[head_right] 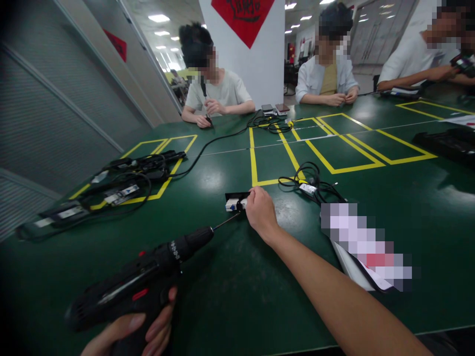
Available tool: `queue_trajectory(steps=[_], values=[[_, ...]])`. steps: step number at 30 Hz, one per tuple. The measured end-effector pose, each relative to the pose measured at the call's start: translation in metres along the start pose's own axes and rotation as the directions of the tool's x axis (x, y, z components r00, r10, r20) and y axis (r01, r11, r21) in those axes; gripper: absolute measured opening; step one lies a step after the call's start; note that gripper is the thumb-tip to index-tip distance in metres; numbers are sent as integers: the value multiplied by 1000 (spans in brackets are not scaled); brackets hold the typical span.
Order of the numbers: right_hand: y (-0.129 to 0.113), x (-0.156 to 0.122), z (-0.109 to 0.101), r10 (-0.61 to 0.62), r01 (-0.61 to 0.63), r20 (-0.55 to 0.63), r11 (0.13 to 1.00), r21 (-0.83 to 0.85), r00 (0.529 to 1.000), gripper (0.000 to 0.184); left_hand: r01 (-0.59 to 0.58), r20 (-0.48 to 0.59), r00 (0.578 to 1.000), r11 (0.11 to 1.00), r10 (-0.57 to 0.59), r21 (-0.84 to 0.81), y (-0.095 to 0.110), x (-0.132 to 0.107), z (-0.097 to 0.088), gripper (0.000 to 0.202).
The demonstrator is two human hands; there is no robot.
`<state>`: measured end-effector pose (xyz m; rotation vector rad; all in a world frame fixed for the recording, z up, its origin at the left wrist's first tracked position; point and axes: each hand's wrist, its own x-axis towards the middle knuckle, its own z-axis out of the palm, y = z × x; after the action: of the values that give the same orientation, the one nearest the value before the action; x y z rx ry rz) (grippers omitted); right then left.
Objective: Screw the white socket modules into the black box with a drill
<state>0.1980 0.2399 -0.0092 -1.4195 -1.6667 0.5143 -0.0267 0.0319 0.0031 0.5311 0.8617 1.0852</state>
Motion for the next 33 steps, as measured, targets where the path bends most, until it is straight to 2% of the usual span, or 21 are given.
queue_trajectory(steps=[27,33], values=[[-1,1,-1,-3,3,-1,1000,-6,1000,29,-13,-13,1000,1000,13,10,4,-1,9,27],[-1,0,-1,-4,4,0,1000,-6,1000,29,-6,-23,1000,1000,6,3,2,-2,6,28]])
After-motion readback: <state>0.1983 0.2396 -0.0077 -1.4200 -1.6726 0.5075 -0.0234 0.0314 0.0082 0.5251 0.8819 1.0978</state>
